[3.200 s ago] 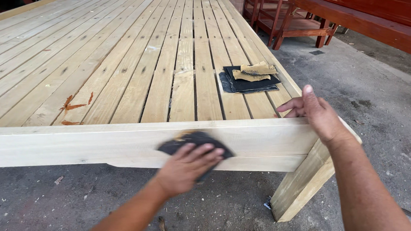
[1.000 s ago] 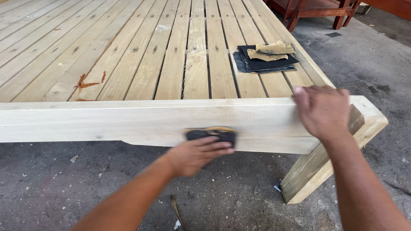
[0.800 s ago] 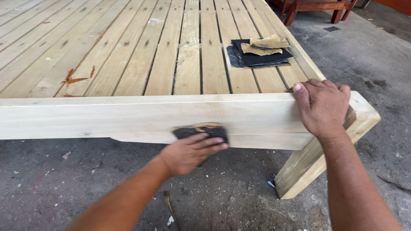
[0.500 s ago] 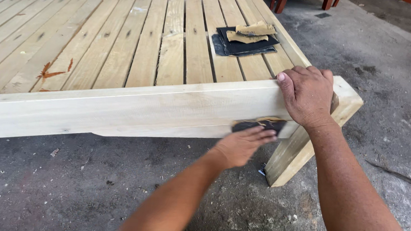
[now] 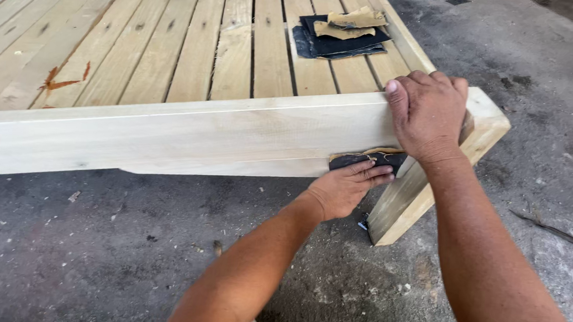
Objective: The person sands a slatted wooden furniture frame with sheets of sandpaper, first smoothing the slats and side rails while the frame rests on the ground, then sanding the front rail and a corner leg. Spare sandpaper sheets rest on the slats throughout.
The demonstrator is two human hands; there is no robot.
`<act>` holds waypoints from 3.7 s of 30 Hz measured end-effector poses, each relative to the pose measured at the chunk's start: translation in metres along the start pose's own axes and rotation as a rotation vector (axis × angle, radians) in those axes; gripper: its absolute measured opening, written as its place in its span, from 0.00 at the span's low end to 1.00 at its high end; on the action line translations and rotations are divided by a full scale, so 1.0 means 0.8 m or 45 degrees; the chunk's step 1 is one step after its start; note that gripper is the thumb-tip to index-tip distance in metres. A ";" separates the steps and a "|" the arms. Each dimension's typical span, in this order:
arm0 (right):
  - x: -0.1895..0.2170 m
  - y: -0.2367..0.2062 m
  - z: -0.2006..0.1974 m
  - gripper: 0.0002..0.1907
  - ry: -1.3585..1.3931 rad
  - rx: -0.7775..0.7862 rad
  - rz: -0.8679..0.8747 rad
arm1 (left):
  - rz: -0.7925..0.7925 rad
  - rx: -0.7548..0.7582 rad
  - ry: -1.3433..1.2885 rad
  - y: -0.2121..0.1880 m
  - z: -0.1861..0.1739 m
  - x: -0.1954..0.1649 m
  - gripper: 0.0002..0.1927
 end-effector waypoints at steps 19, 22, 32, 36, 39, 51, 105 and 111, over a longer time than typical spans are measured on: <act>0.138 0.050 0.030 0.29 -0.006 0.262 0.079 | 0.047 0.140 0.189 -0.116 -0.009 0.045 0.26; 0.143 0.048 0.022 0.28 0.016 0.094 -0.002 | 0.100 0.324 0.175 -0.174 0.003 0.064 0.24; 0.140 0.049 0.029 0.30 -0.111 0.194 0.129 | -0.084 0.293 -0.045 -0.230 0.004 0.085 0.29; 0.137 0.048 0.025 0.29 -0.056 0.130 0.079 | 0.009 0.287 0.147 -0.108 0.013 0.041 0.25; 0.134 0.046 0.019 0.29 -0.029 0.082 0.029 | 0.041 0.279 0.053 -0.132 0.006 0.051 0.25; 0.133 0.045 0.030 0.29 -0.113 0.139 0.102 | -0.085 0.297 0.091 -0.217 0.015 0.080 0.34; -0.056 -0.033 -0.006 0.25 -0.319 0.671 0.115 | -1.040 -0.347 -0.544 -0.090 -0.141 0.188 0.22; -0.078 -0.040 -0.015 0.25 -0.171 0.557 0.233 | -0.814 -0.032 -0.709 0.035 -0.098 0.149 0.22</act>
Point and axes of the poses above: each hand's wrist, its own y-axis towards the middle knuckle, its own z-axis out of the palm, x = y × z, the point moved 8 cm from there along y, towards the middle knuckle, and after that the axes turned 5 degrees about -y, right-handed, at the moved point
